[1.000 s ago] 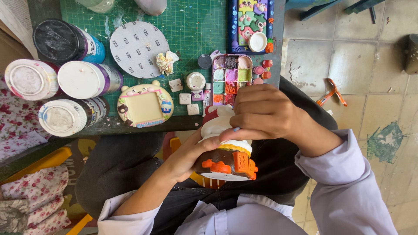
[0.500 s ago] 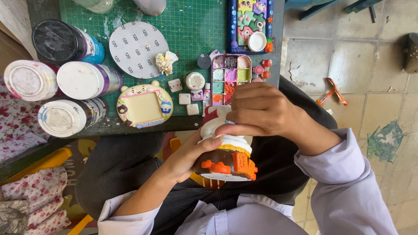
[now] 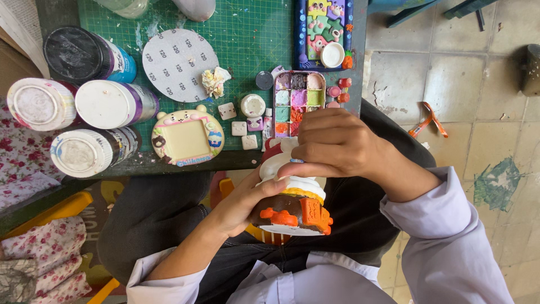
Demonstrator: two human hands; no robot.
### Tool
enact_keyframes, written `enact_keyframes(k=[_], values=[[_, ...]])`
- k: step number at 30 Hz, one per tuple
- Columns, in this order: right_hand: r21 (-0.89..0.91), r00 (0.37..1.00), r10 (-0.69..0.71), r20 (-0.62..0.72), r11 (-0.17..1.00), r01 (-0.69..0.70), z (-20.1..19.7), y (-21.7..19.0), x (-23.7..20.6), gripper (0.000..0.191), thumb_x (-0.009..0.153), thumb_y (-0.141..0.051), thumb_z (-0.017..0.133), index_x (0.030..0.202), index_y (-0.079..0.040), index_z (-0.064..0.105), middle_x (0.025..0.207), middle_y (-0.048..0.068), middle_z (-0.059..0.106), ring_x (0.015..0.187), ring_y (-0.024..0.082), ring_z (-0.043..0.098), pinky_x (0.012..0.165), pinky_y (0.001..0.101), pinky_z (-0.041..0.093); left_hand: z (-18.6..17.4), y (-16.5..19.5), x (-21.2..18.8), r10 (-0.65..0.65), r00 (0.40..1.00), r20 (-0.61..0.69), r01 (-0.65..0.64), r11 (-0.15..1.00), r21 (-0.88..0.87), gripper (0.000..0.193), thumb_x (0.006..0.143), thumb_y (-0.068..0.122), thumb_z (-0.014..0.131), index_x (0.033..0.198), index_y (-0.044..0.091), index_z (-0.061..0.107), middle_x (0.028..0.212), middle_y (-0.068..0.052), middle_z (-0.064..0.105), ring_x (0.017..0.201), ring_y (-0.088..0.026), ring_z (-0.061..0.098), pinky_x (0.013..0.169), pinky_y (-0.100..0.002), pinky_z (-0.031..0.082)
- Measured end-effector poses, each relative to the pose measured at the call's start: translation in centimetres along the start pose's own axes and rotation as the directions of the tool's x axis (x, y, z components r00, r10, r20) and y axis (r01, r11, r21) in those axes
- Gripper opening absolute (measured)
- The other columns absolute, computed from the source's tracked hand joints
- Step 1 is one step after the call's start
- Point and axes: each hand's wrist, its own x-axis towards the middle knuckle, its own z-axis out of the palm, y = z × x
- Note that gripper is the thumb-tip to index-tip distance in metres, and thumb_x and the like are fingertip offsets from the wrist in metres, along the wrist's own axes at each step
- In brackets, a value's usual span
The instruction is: The person sits at a cluttered craft table holding a red-and-white plaster figurine in one hand and paints its white details with a paintbrush, dipping the brush into a water cup and paint palette between strokes and rotating the figurine to reach different sides.
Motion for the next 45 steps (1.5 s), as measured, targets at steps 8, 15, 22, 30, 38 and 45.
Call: enact_keyframes(k=[8, 15, 22, 30, 38, 45], values=[[-0.003, 0.999, -0.037, 0.008, 0.999, 0.037, -0.1, 0.1, 0.1, 0.034, 0.084, -0.02, 0.091, 0.083, 0.002, 0.065, 0.074, 0.013, 0.059, 0.067, 0.029, 0.063, 0.062, 0.0409, 0.052, 0.6, 1.1, -0.2, 0.095, 0.977, 0.193, -0.094, 0.995, -0.014, 0.081, 0.097, 0.04, 0.068, 0.154, -0.011, 0.041, 0.143, -0.021, 0.06, 0.128, -0.022, 0.062, 0.109, -0.037, 0.053], [0.037, 0.997, -0.071, 0.024, 0.997, 0.07, -0.3, 0.0, 0.5, 0.032, 0.085, -0.018, 0.088, 0.086, 0.004, 0.064, 0.074, 0.011, 0.057, 0.069, 0.029, 0.061, 0.061, 0.0412, 0.048, 0.7, 0.9, -0.2, 0.093, 0.982, 0.167, -0.089, 0.996, -0.031, 0.079, 0.097, 0.04, 0.065, 0.154, -0.006, 0.035, 0.141, -0.02, 0.059, 0.127, -0.023, 0.063, 0.107, -0.037, 0.053], [0.002, 0.994, -0.111, 0.023, 0.994, 0.111, -0.3, -0.6, 1.0, 0.036, 0.087, -0.024, 0.089, 0.088, 0.002, 0.064, 0.078, 0.009, 0.057, 0.073, 0.028, 0.062, 0.064, 0.0391, 0.05, 0.4, 0.2, 0.1, 0.083, 0.984, 0.16, -0.08, 0.997, -0.026, 0.074, 0.097, 0.039, 0.065, 0.151, -0.005, 0.038, 0.132, -0.015, 0.062, 0.122, -0.021, 0.065, 0.103, -0.036, 0.055], [0.069, 0.984, -0.179, -0.019, 0.981, 0.179, -0.5, -0.5, 0.9, 0.04, 0.091, -0.03, 0.084, 0.09, 0.003, 0.061, 0.08, 0.009, 0.06, 0.074, 0.029, 0.062, 0.065, 0.0404, 0.053, -0.2, -0.2, 0.2, 0.036, 0.994, 0.101, -0.038, 0.999, 0.023, 0.068, 0.097, 0.039, 0.063, 0.145, -0.006, 0.046, 0.125, -0.015, 0.064, 0.113, -0.017, 0.067, 0.099, -0.032, 0.056], [0.048, 0.984, -0.178, -0.016, 0.983, 0.178, -0.9, -0.4, 0.6, 0.036, 0.094, -0.027, 0.082, 0.089, 0.003, 0.062, 0.079, 0.009, 0.061, 0.072, 0.029, 0.063, 0.063, 0.0405, 0.051, 0.5, 0.6, -0.1, 0.093, 0.973, 0.211, -0.086, 0.995, -0.044, 0.069, 0.1, 0.041, 0.065, 0.143, -0.009, 0.045, 0.129, -0.017, 0.063, 0.122, -0.02, 0.066, 0.106, -0.035, 0.054], [0.022, 0.993, -0.114, -0.016, 0.993, 0.114, -1.0, -0.5, 0.3, 0.034, 0.092, -0.025, 0.083, 0.087, 0.001, 0.061, 0.076, 0.008, 0.059, 0.071, 0.03, 0.063, 0.063, 0.0411, 0.049, 0.4, 0.5, -0.1, 0.041, 0.986, 0.164, -0.014, 0.986, -0.167, 0.073, 0.097, 0.036, 0.069, 0.147, -0.008, 0.04, 0.132, -0.019, 0.062, 0.119, -0.022, 0.066, 0.105, -0.039, 0.054]])
